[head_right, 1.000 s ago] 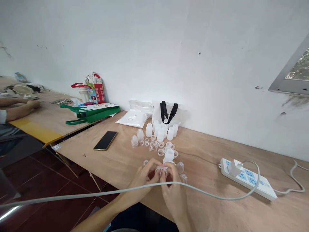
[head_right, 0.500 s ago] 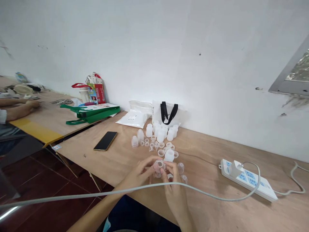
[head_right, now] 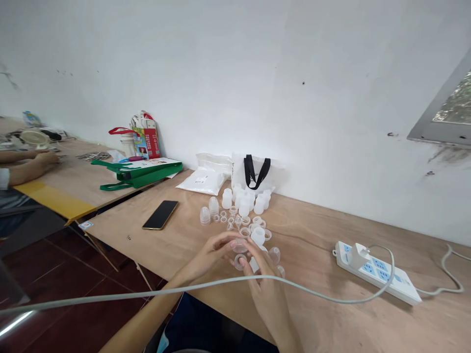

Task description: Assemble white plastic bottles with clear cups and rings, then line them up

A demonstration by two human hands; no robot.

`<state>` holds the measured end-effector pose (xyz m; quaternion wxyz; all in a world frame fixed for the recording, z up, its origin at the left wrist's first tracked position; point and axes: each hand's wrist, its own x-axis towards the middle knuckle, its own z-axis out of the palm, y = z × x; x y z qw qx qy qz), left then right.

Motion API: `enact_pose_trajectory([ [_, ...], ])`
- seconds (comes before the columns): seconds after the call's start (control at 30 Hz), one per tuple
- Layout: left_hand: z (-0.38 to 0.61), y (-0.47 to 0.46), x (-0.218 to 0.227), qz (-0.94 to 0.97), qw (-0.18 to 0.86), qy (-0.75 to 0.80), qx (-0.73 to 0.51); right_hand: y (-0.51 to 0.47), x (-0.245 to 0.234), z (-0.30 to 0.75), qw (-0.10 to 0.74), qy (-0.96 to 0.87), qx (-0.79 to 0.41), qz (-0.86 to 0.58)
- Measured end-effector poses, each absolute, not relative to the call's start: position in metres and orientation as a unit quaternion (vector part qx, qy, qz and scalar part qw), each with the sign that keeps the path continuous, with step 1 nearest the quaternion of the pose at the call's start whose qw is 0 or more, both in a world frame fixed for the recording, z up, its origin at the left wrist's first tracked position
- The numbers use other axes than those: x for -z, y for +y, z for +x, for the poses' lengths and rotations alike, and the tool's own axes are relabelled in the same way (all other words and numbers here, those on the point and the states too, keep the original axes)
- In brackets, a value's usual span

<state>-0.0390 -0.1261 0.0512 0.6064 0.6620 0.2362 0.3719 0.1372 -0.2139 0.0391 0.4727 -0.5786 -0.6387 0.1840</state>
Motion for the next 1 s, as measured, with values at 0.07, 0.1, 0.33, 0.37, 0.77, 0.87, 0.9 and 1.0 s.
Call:
enact_pose_trajectory([
  [0.07, -0.047, -0.116, -0.046, 0.705, 0.525, 0.281, -0.385, -0.214, -0.042, 0.139, 0.481, -0.634, -0.173, -0.58],
  [0.1, -0.051, -0.11, -0.042, 0.727, 0.475, 0.31, -0.388, -0.214, -0.043, 0.14, 0.486, -0.631, -0.171, -0.579],
  [0.33, -0.069, -0.078, -0.007, 0.825, 0.215, 0.422, -0.309, -0.217, -0.05, 0.147, 0.539, -0.614, -0.12, -0.564],
  [0.37, -0.068, -0.076, -0.003, 0.83, 0.204, 0.431, -0.29, -0.217, -0.051, 0.148, 0.54, -0.613, -0.116, -0.565],
  [0.77, -0.071, -0.073, -0.001, 0.81, 0.22, 0.456, -0.297, -0.222, -0.056, 0.146, 0.534, -0.617, -0.077, -0.574],
  [0.87, -0.072, -0.078, -0.007, 0.801, 0.201, 0.478, -0.3, -0.221, -0.055, 0.149, 0.522, -0.624, -0.071, -0.577],
  [0.9, -0.072, -0.081, -0.01, 0.807, 0.197, 0.476, -0.289, -0.221, -0.054, 0.15, 0.516, -0.629, -0.066, -0.577],
  [1.0, -0.069, -0.089, -0.014, 0.838, 0.196, 0.46, -0.219, -0.218, -0.051, 0.152, 0.486, -0.655, -0.018, -0.578],
])
